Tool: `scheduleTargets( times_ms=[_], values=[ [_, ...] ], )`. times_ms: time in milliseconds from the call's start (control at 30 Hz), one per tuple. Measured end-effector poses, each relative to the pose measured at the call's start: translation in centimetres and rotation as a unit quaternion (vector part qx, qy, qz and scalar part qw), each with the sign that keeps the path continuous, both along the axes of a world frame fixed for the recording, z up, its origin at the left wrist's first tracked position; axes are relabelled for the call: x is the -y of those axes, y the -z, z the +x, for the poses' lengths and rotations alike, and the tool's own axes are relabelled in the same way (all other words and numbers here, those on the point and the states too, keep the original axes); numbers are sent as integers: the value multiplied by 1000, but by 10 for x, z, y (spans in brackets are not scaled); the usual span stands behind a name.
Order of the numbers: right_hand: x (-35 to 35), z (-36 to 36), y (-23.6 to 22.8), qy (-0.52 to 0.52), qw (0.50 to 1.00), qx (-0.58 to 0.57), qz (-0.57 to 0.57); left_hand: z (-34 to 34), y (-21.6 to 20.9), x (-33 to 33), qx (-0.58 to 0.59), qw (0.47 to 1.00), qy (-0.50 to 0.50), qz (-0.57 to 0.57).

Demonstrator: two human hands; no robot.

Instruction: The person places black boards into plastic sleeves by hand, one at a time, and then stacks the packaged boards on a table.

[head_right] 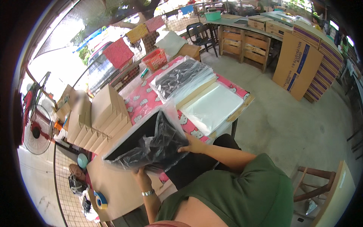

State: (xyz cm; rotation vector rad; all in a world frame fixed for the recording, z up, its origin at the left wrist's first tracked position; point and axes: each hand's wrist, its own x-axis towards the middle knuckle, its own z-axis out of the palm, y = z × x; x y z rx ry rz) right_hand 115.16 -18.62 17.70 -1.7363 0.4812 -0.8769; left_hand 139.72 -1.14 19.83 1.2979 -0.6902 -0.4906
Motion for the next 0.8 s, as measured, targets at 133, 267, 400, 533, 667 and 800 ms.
scheduleTargets(
  times_ms=[133,267,400,533,667,800],
  values=[
    [17,7,-15,-32,990,-128,56,-21,-41,15,-93,988,-86,-83],
    [13,-1,-103,-2,995,-97,-7,-7,-82,22,-239,971,21,-18],
    [24,3,-125,-72,993,-85,-24,-4,-69,20,-368,925,94,-22],
    [47,-19,-140,-104,963,-244,-58,23,-60,17,-362,922,113,-76],
    [33,-25,-204,-116,945,-230,-202,74,-64,-3,-172,971,48,-161],
    [34,-32,-230,-90,888,-242,-381,57,-87,-10,41,983,-128,-124]
  ],
)
